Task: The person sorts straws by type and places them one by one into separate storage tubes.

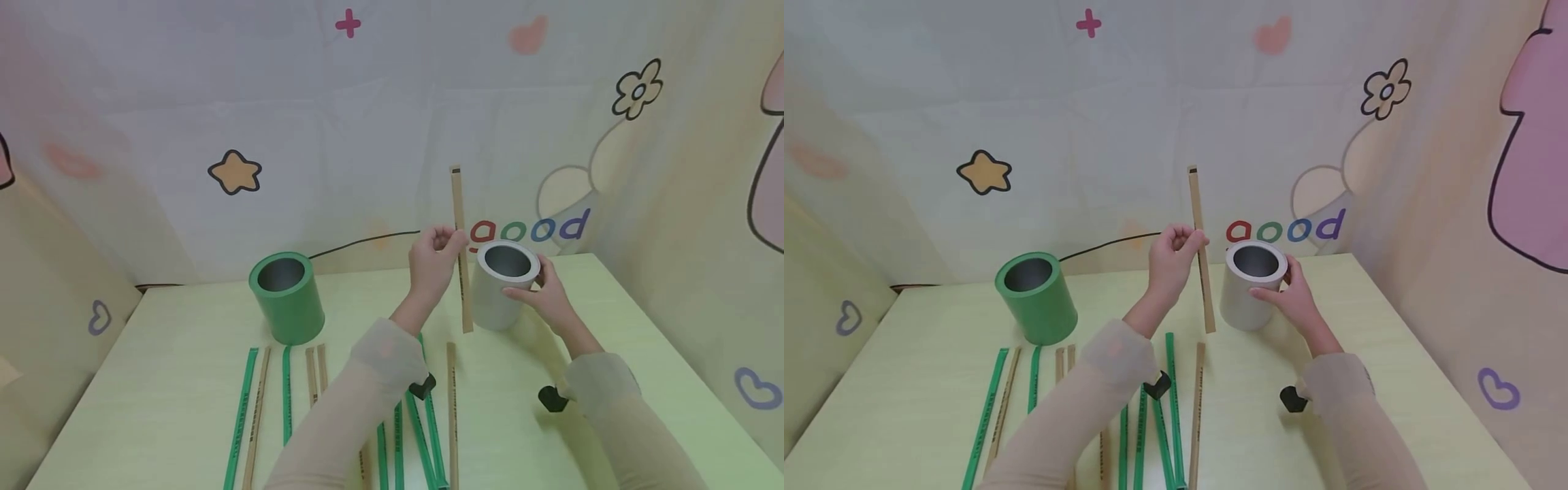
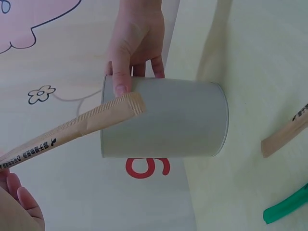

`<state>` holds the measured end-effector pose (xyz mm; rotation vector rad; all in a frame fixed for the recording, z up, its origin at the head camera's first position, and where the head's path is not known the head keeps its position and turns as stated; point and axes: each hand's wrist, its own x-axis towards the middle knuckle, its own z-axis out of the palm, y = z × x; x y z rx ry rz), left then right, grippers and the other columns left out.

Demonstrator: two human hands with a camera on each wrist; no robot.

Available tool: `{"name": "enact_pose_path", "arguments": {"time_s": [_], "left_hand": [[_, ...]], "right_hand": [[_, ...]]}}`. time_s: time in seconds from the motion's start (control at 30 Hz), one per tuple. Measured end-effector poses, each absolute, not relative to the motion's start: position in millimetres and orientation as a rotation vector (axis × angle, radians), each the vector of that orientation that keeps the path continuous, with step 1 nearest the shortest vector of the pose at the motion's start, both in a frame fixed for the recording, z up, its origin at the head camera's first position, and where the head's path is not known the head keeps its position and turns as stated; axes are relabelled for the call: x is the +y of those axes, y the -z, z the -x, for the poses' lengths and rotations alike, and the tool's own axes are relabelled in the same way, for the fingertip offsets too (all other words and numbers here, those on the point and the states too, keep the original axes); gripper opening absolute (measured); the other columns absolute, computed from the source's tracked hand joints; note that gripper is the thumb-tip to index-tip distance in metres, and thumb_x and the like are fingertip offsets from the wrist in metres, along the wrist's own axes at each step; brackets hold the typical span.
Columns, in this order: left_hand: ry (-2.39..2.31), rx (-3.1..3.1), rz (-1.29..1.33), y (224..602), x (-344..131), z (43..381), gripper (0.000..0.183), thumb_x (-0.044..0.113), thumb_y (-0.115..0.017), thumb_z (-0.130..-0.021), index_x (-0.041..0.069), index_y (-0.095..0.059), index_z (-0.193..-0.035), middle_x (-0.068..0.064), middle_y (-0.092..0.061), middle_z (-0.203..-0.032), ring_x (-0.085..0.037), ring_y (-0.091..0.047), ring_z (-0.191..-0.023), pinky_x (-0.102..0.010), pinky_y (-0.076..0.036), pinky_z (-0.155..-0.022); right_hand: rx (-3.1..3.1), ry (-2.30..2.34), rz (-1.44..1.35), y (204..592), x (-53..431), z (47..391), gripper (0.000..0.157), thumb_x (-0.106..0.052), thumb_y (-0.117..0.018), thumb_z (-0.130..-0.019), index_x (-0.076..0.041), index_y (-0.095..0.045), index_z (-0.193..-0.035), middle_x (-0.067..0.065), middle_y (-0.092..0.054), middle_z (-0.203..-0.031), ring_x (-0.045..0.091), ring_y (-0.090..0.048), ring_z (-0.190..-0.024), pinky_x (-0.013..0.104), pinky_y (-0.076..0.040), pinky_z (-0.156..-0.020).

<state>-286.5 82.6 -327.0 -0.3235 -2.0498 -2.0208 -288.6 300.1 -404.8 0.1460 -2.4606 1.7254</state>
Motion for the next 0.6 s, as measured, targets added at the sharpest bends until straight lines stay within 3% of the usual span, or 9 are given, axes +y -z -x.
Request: {"name": "enact_pose_path", "arguments": {"time_s": [0.27,0.47,0.6], "left_hand": [[2.015,-2.032,0.274,324,85,296,0.021,0.026,-0.062,-0.082,0.006,-0.059,-0.089,-0.007,-0.065,-0.08,-0.004,-0.053,-0.068,-0.016,-0.042,-0.06],[2.069,-2.043,0.254,323,85,300,0.02,0.018,-0.061,-0.083,0.008,-0.06,-0.1,-0.006,-0.067,-0.095,-0.012,-0.06,-0.087,-0.021,-0.049,-0.074],[2.08,-2.053,0.254,323,85,302,0.022,0.013,-0.06,-0.083,0.007,-0.059,-0.105,-0.008,-0.065,-0.1,-0.016,-0.059,-0.091,-0.022,-0.049,-0.077]], "right_hand": [[-2.483,-1.728,-0.139,405,301,289,0.088,-0.011,-0.069,-0.075,-0.004,-0.009,-0.139,0.019,-0.023,-0.14,0.037,-0.022,-0.13,0.054,-0.02,-0.104],[-2.487,-1.734,-0.144,404,303,290,0.089,-0.01,-0.069,-0.075,-0.005,-0.008,-0.14,0.019,-0.021,-0.142,0.038,-0.019,-0.131,0.054,-0.018,-0.105],[-2.496,-1.734,-0.142,404,305,291,0.089,-0.009,-0.069,-0.075,-0.005,-0.009,-0.14,0.019,-0.021,-0.142,0.038,-0.019,-0.131,0.053,-0.018,-0.105]]}}
